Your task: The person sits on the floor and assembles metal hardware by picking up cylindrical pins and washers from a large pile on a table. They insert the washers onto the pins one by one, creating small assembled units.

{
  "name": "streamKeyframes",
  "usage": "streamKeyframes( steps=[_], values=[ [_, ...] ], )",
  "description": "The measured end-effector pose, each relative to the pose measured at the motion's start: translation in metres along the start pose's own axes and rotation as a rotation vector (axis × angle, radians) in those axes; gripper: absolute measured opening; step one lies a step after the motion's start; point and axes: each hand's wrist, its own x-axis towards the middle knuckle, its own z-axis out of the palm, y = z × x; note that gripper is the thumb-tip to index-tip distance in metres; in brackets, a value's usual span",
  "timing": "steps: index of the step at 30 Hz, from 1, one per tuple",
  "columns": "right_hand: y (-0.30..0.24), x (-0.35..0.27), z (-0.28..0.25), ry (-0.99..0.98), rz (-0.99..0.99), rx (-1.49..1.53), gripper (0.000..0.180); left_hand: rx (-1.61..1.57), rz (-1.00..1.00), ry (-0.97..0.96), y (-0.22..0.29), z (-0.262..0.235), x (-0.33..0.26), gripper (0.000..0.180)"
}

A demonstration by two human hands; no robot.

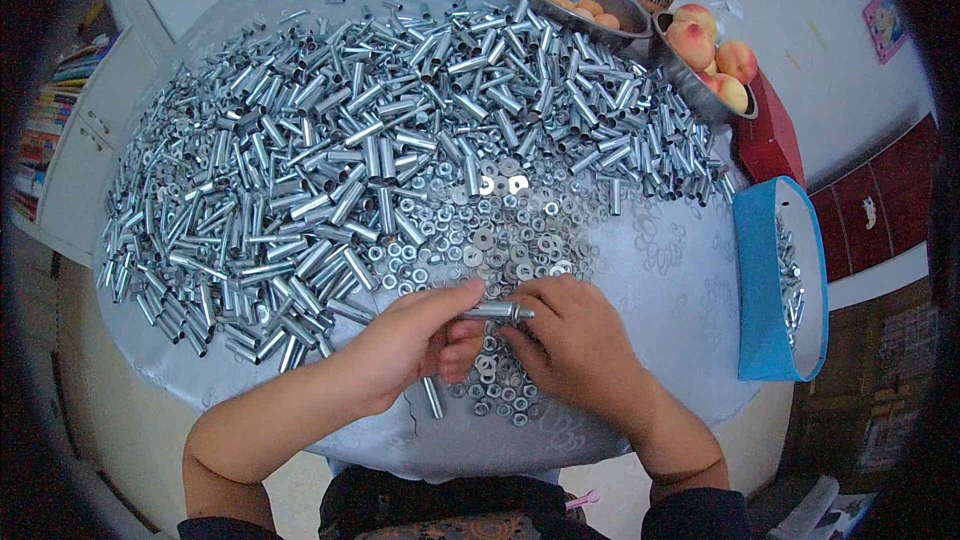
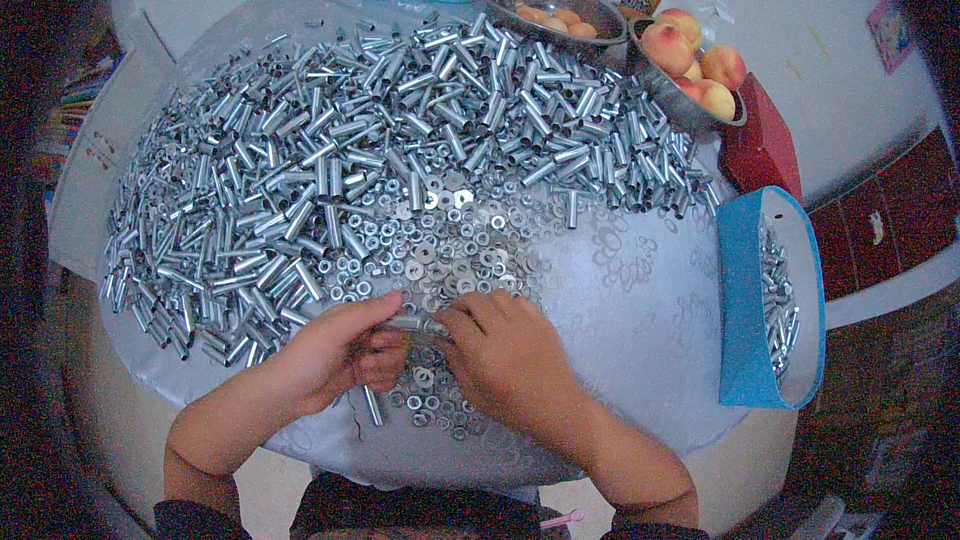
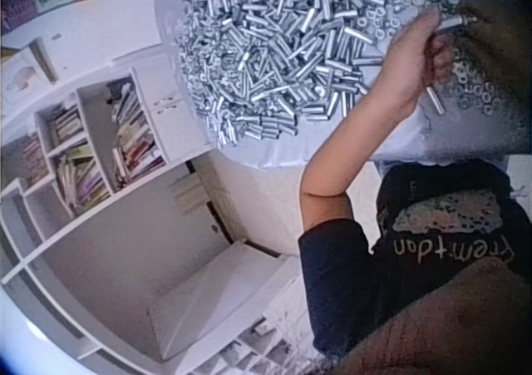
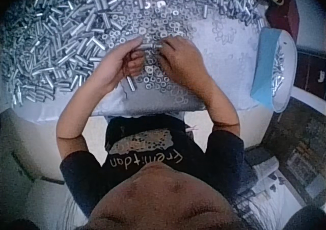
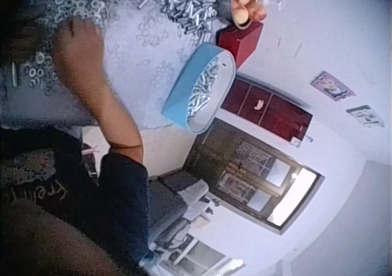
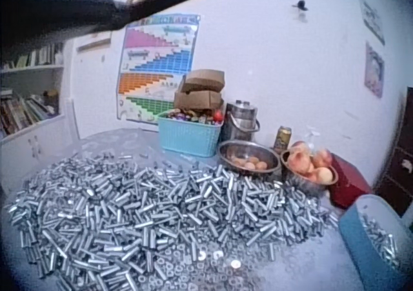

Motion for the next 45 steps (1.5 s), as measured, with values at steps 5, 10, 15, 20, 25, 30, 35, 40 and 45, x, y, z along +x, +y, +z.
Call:
streamKeyframes(
  steps=[5,10,15,20,25,30,35,40,45],
  values=[
    [0.005,-0.001,-0.006,-0.065,-0.021,0.049,0.027,-0.002,-0.006,-0.005,0.0,0.001,0.0,0.04],
    [-0.006,-0.001,-0.017,0.17,0.191,0.307,0.017,0.018,-0.012,0.007,0.0,0.001,-0.002,0.04],
    [-0.004,-0.006,-0.017,0.383,0.248,0.66,0.018,0.076,0.005,0.027,0.0,0.004,-0.001,0.04],
    [-0.006,-0.007,-0.021,0.279,0.438,0.847,0.018,0.113,-0.013,0.009,-0.002,0.004,0.001,0.041],
    [-0.007,-0.004,-0.028,0.153,0.595,1.071,0.018,0.091,0.009,0.012,-0.004,0.002,0.002,0.04],
    [-0.004,-0.003,-0.028,0.071,0.632,1.088,0.018,0.092,0.01,-0.008,-0.003,-0.001,0.004,0.04],
    [-0.002,-0.002,-0.027,0.042,0.627,1.187,0.019,0.118,0.007,-0.028,-0.002,0.0,0.003,0.04],
    [0.008,-0.004,-0.026,-0.089,0.699,1.283,0.021,0.139,0.033,-0.062,-0.004,-0.001,0.003,0.04],
    [0.002,-0.001,-0.026,-0.013,0.684,1.305,0.022,0.068,0.033,-0.034,-0.006,-0.004,0.006,0.04]
  ],
)
